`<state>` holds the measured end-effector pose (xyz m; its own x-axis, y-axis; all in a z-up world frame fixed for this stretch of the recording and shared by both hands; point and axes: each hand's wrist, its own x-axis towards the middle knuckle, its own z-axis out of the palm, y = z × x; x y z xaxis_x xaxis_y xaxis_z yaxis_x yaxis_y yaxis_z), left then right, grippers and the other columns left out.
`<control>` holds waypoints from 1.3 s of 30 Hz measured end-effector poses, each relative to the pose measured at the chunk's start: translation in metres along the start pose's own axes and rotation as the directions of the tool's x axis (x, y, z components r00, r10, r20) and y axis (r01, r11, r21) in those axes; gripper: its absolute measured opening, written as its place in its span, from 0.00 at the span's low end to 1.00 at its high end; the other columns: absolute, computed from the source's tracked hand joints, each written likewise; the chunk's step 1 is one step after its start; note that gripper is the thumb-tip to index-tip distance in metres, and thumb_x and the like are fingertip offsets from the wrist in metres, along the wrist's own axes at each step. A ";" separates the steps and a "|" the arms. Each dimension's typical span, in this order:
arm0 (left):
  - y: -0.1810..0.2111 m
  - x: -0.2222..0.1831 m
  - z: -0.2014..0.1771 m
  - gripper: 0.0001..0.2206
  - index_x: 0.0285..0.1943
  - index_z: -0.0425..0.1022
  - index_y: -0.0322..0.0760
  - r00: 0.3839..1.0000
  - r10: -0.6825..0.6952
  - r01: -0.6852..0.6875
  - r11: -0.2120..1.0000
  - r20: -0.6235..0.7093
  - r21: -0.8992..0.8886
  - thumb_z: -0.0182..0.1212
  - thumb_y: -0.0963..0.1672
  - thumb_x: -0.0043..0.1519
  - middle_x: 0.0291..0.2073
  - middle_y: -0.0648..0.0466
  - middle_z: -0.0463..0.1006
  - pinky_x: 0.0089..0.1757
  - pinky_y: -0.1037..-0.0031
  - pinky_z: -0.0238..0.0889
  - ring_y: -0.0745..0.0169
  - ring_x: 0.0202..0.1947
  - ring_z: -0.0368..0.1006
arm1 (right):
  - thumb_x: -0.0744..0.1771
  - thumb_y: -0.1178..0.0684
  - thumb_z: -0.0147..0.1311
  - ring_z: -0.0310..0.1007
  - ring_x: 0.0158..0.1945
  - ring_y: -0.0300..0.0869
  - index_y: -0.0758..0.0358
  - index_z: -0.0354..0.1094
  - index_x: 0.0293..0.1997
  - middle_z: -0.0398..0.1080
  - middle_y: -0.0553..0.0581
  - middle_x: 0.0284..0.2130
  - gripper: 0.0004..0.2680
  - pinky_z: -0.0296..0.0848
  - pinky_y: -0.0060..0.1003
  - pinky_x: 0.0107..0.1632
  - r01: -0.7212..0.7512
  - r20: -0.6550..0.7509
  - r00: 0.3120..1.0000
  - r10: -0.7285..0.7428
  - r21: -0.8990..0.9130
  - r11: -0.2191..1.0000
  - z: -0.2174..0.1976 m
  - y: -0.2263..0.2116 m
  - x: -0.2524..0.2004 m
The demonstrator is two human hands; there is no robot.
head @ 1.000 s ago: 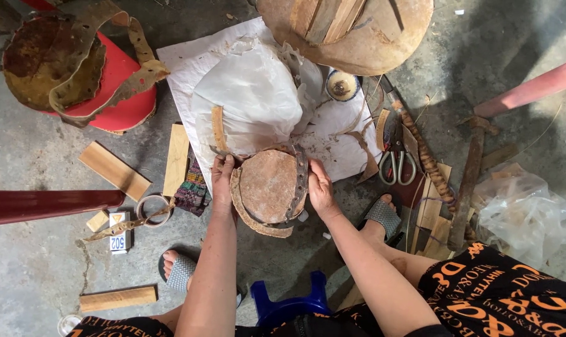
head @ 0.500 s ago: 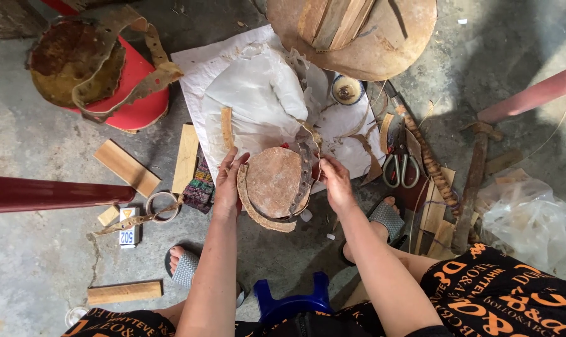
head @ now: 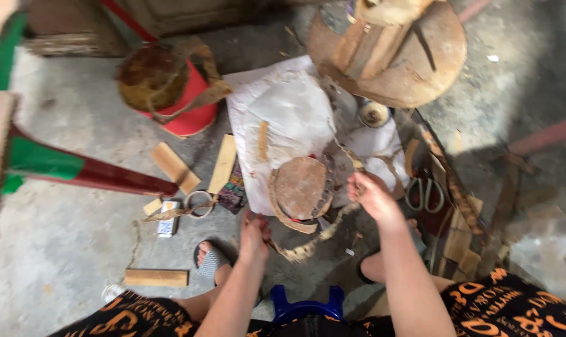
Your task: Trimming the edges of leather pieces and fitting them onto a circular wooden frame using scissors.
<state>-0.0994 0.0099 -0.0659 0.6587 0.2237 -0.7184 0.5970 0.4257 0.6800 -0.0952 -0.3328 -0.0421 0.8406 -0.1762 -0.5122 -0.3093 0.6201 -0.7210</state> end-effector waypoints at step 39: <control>0.193 -0.221 0.035 0.32 0.75 0.59 0.45 0.139 -0.412 -0.989 -0.010 0.900 0.148 0.60 0.44 0.58 0.77 0.44 0.54 0.67 0.33 0.27 0.30 0.78 0.37 | 0.70 0.51 0.53 0.78 0.41 0.46 0.60 0.75 0.48 0.79 0.56 0.40 0.07 0.80 0.38 0.47 -0.274 0.341 0.815 0.469 -0.487 0.829 0.410 0.066 -0.153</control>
<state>-0.1134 0.0119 0.2289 0.2577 -0.9339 -0.2479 -0.5892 -0.3552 0.7257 -0.0616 0.0485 0.1801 0.6910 0.4081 -0.5966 -0.7035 0.1901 -0.6848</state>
